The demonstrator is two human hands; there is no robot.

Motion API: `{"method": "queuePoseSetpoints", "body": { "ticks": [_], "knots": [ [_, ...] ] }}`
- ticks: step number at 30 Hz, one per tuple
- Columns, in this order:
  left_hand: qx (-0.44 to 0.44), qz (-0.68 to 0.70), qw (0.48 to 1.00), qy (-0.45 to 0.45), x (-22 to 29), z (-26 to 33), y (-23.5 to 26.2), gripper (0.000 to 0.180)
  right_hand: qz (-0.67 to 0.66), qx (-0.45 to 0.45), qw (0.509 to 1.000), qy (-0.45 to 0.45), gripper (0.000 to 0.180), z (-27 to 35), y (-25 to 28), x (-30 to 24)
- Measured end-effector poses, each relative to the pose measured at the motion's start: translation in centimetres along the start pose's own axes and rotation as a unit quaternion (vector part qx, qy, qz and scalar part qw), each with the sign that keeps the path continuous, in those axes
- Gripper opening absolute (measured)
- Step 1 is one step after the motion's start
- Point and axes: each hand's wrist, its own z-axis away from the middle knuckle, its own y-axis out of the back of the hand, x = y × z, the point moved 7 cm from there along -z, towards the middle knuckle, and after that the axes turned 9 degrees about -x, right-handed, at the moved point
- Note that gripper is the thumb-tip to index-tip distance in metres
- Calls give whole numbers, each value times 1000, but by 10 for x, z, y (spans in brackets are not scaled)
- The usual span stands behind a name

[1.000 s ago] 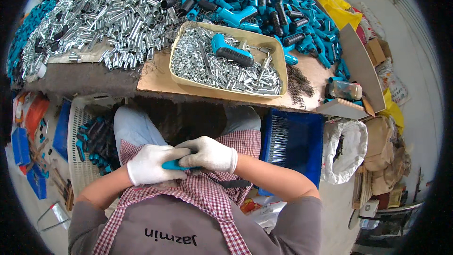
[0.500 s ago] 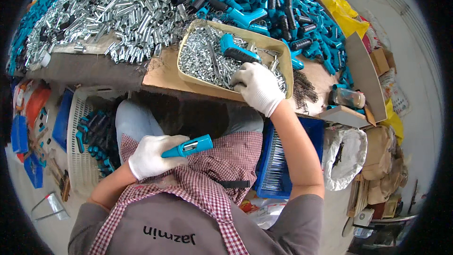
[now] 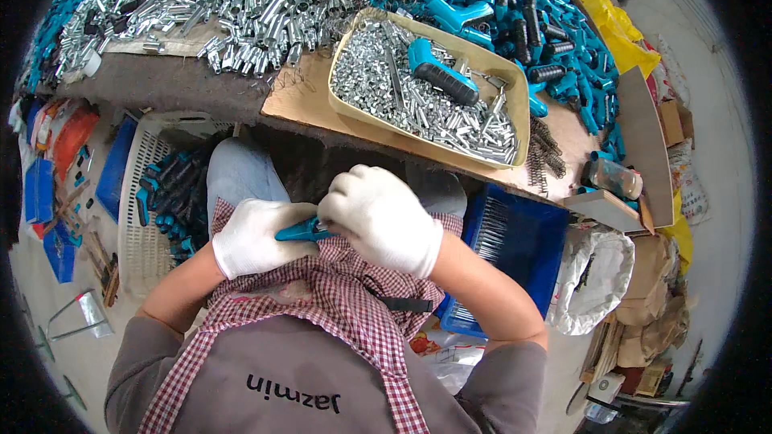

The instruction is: Assembling the internal rod and external plastic housing of handheld tools.

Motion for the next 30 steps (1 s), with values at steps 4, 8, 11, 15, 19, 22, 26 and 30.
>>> {"method": "queuePoseSetpoints", "body": {
  "ticks": [4,8,11,15,19,22,26,30],
  "knots": [
    [-31,3,999,24,0,-1,-1,40,69,-12,996,63,12,-5,-16,-13],
    [-10,-10,1000,15,-8,-2,-9,39,235,-102,960,-116,13,-9,-37,-26],
    [-49,-39,997,36,-6,-2,-14,38,93,-139,971,-169,11,-6,-37,-5],
    [-86,-57,994,37,-3,-2,-20,37,-34,-146,976,-160,20,-1,-26,17],
    [-75,-55,996,12,4,1,-14,35,-156,-247,934,-205,42,3,-35,39],
    [-94,-46,994,-3,10,3,-13,35,-269,-369,861,-223,52,18,-60,41],
    [-108,-38,993,-3,7,6,-14,36,-325,-273,883,-199,48,26,-70,37],
    [-104,-37,993,-35,10,10,-15,37,-325,-257,888,-199,51,30,-72,27]
  ]
}}
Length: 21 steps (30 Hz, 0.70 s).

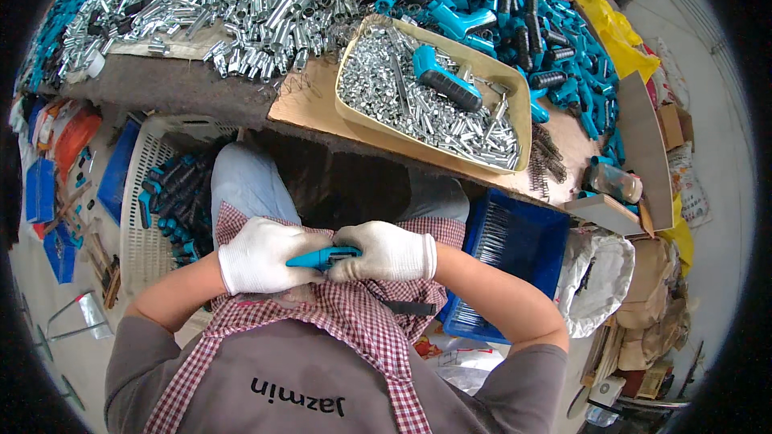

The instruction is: Assembling the internal rod and external plastic housing of handheld tools.

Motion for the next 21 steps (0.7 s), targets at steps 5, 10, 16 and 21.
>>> {"method": "queuePoseSetpoints", "body": {
  "ticks": [5,10,16,21],
  "knots": [
    [-31,-11,999,-14,1,-1,-2,38,-16,24,1000,10,49,4,-7,-4],
    [-29,-29,999,-21,-1,0,-7,39,-23,35,999,6,48,4,-11,-4],
    [-57,-17,998,-17,-3,-5,-8,39,-25,62,998,-8,43,5,-11,-3],
    [-30,-11,999,-28,0,-10,-11,37,-52,66,996,-23,44,10,-12,4]
  ]
}}
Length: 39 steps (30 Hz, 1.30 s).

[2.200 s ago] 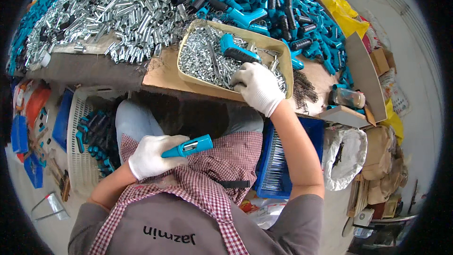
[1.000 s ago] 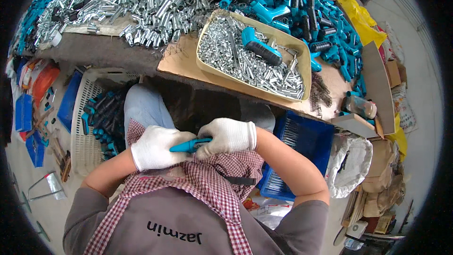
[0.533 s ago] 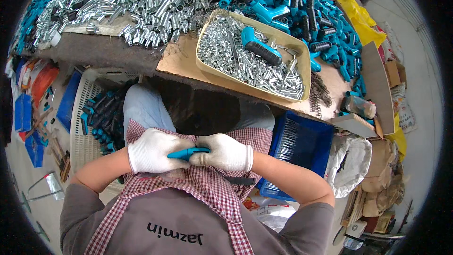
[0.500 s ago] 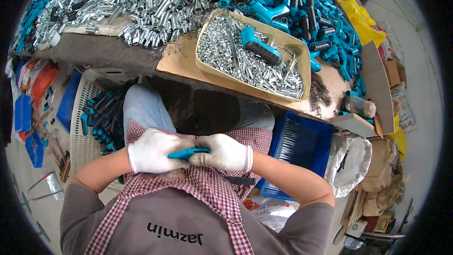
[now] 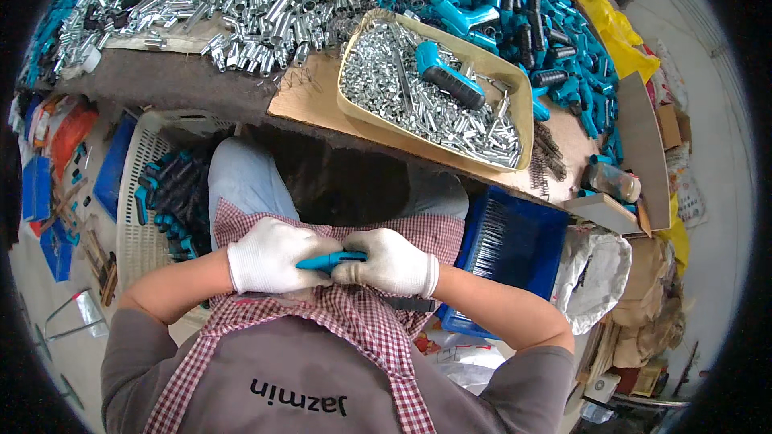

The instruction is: Assembling the internal rod and external plastic housing of handheld tools.

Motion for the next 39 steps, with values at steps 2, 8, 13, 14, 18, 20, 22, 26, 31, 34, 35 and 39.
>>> {"method": "queuePoseSetpoints", "body": {
  "ticks": [2,8,13,14,18,20,22,26,31,34,35,39],
  "knots": [
    [-2,8,1000,4,-1,-2,0,36,-8,20,1000,-8,46,0,3,1],
    [-24,53,998,3,-7,-2,3,48,-91,44,995,-25,46,7,7,8],
    [-33,120,992,-6,-9,12,16,60,-94,49,994,-30,48,10,10,11],
    [-32,119,992,-6,-10,13,17,60,-90,54,994,-27,48,10,11,10],
    [-18,114,993,7,-8,22,17,57,-104,47,993,-1,48,9,6,7],
    [-17,103,994,23,-8,24,15,57,-110,39,993,-4,47,7,5,5],
    [10,103,995,10,-7,23,11,55,-116,30,993,-7,47,5,3,3],
    [76,30,996,-21,2,15,4,49,-122,20,992,-6,47,0,4,2],
    [68,70,995,-10,3,7,17,43,-78,38,996,-5,44,3,16,-3],
    [34,98,995,11,-4,8,28,50,-177,41,983,-28,40,1,22,9],
    [30,100,994,10,-5,7,29,50,-171,35,984,-34,40,1,25,6],
    [28,68,997,17,-1,9,32,48,-152,62,986,0,40,2,23,7]
  ]
}}
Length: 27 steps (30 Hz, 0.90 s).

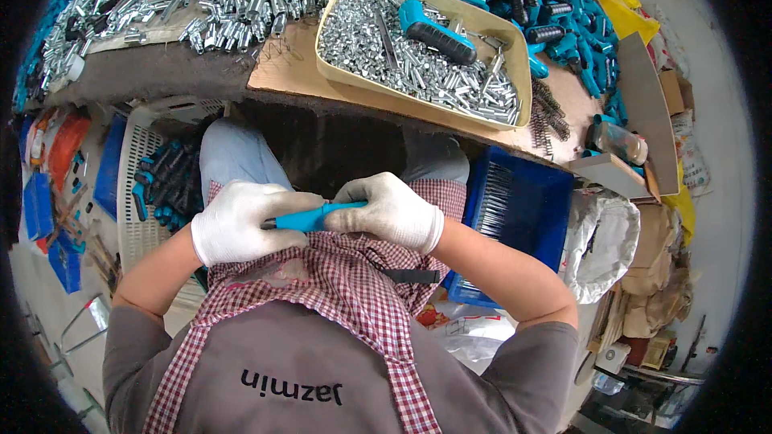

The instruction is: Assembling the internal rod and external plastic housing of handheld tools.

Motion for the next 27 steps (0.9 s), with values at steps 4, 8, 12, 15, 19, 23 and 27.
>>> {"method": "queuePoseSetpoints", "body": {
  "ticks": [4,8,12,15,19,23,27],
  "knots": [
    [-1,-52,998,-29,1,3,0,48,30,35,999,6,39,1,-6,-7],
    [26,-90,995,-26,10,0,5,47,84,54,995,12,34,-1,-2,-27],
    [72,-107,992,-11,5,0,9,41,200,71,967,143,27,-9,29,-52],
    [145,-5,989,38,-8,7,10,44,354,301,864,192,17,7,75,-93],
    [156,79,982,76,-14,10,3,44,443,401,782,177,15,12,122,-101],
    [150,85,981,87,-18,13,-2,45,474,405,777,83,15,-1,139,-91],
    [147,73,983,87,-18,12,-4,45,458,424,770,133,16,-18,125,-105]
  ]
}}
